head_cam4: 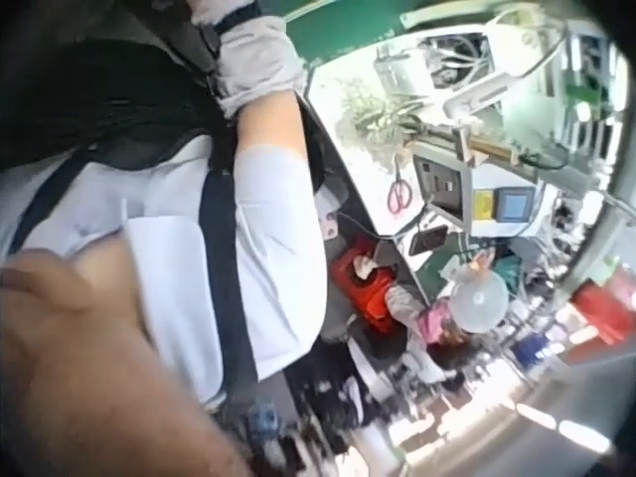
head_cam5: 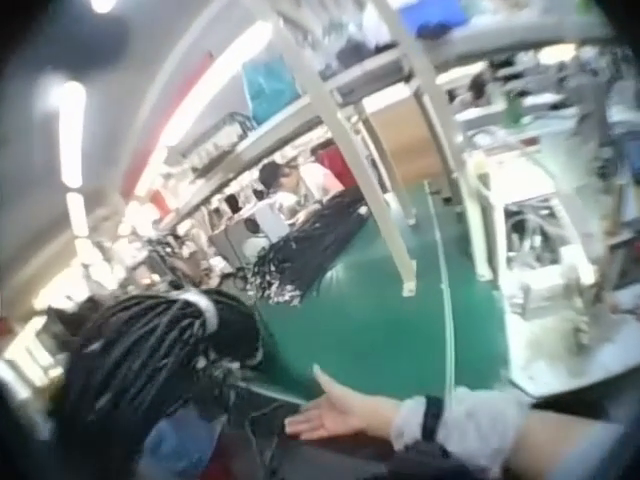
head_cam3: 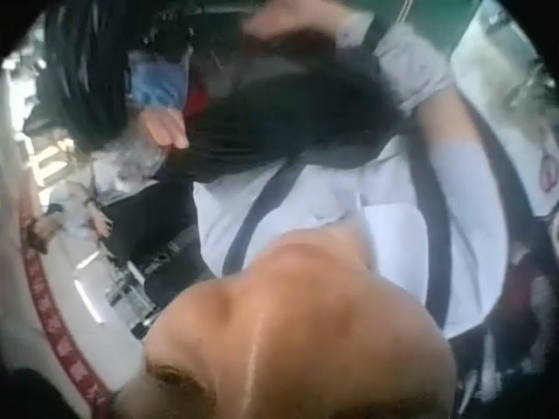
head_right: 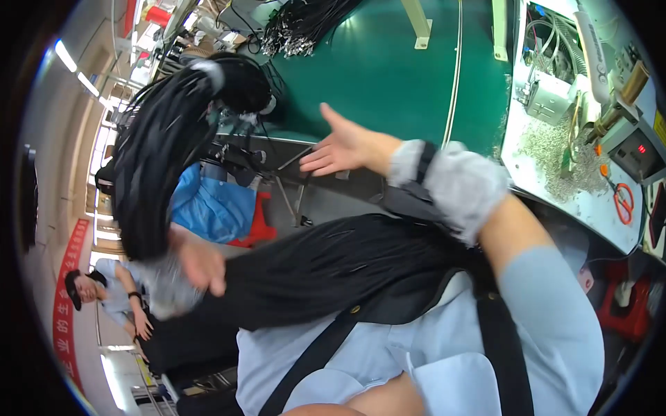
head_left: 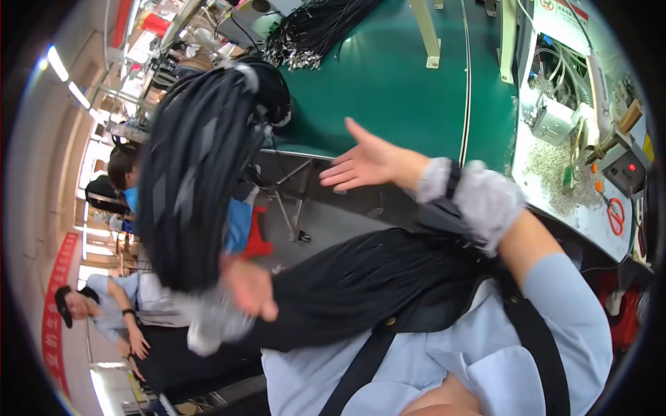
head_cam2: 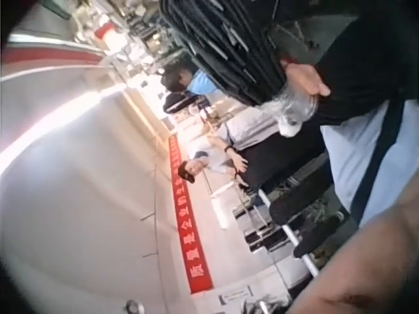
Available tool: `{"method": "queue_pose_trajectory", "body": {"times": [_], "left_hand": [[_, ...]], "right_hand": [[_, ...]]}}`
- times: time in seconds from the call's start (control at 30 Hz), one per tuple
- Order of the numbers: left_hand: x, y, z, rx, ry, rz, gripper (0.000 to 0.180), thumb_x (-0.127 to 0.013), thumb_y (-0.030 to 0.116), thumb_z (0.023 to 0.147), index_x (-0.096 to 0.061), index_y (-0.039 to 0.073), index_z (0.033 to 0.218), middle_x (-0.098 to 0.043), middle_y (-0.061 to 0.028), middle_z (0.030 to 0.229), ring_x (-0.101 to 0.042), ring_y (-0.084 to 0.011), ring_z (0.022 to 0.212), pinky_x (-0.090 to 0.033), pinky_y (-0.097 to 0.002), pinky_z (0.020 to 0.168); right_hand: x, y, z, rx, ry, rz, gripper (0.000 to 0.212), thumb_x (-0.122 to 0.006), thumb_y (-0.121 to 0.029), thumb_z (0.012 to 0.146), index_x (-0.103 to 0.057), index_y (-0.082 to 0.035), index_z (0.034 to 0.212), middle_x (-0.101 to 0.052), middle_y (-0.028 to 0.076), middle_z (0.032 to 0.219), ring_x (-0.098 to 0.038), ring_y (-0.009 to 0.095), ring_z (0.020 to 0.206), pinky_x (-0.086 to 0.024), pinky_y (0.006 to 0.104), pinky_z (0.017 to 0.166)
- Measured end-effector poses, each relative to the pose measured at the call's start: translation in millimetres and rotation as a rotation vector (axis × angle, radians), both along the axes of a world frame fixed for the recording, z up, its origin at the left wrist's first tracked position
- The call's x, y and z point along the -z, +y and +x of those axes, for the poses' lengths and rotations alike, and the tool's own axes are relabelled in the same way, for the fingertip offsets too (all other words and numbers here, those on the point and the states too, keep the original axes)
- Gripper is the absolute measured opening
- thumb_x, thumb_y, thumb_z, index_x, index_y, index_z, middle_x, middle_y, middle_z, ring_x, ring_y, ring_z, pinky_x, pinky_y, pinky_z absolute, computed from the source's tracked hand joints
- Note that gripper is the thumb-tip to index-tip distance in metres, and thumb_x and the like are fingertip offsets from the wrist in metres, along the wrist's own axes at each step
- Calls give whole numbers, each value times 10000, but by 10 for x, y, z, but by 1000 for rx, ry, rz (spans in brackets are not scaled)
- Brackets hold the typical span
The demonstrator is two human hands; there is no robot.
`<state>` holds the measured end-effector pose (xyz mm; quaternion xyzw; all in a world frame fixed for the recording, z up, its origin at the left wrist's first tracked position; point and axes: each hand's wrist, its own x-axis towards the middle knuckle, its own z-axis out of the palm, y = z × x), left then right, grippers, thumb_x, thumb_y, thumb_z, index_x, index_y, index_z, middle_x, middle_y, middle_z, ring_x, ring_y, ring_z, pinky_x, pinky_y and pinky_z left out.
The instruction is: Manually stripping and trimming wires on electronic components using hand tools on an assembly line.
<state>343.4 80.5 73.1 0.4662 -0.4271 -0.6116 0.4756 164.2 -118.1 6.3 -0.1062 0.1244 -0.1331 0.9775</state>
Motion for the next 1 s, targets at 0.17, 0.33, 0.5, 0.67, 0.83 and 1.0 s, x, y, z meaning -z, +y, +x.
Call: {"method": "queue_pose_trajectory", "body": {"times": [0.17, 0.33, 0.5, 0.67, 0.83, 1.0], "left_hand": [[336, -415, 100, 210, 89, 5, 493, -486, 370, 713, -500, -35, 994, -542, -153, 895, -573, -230, 731, -478, -335, 662], [937, -664, -57, 356, 250, -13, 670, -431, 544, 730, -498, -41, 1049, -537, -192, 999, -580, -261, 811, -470, -359, 719], [1304, -1527, -718, 535, 412, -73, 816, -387, 683, 744, -497, -46, 1093, -534, -223, 1082, -586, -286, 876, -464, -377, 764], [1113, -1632, -1370, 314, 1398, -6, 815, -464, 653, 718, -395, 36, 1246, -334, -249, 1288, -353, -343, 1177, -294, -452, 967], [875, -1939, -1491, 240, 1233, -314, 867, -445, 685, 692, -329, 80, 1302, -275, -195, 1354, -294, -339, 1217, -232, -461, 1023], [892, -2167, -1492, 183, 1091, -493, 932, -314, 755, 695, -293, 55, 1309, -335, -132, 1342, -401, -273, 1160, -315, -416, 988]], "right_hand": [[-140, -333, 929, 72, -367, 283, 940, -385, -660, 778, -147, 71, 1320, -320, 282, 1297, -375, 383, 1178, -299, 474, 979], [-122, -484, 773, 313, -729, 845, 605, -452, -348, 851, -257, 65, 1249, -513, 164, 1004, -566, 238, 856, -462, 337, 726], [-346, -188, -227, -372, -1141, 539, 529, -448, -264, 869, -218, 44, 1233, -481, 79, 848, -545, 197, 760, -435, 295, 652], [-467, 237, -1039, -26, -432, 133, 591, -452, -375, 854, -288, 42, 1240, -455, 57, 803, -499, 165, 633, -433, 321, 577], [-638, 730, -1219, 77, -374, 13, 624, -414, -444, 852, -313, 17, 1261, -444, 60, 793, -460, 160, 586, -420, 352, 537], [-899, 1285, -1476, 116, -387, -16, 545, -424, -473, 828, -444, 6, 1087, -463, 64, 793, -456, 154, 605, -389, 301, 558]]}}
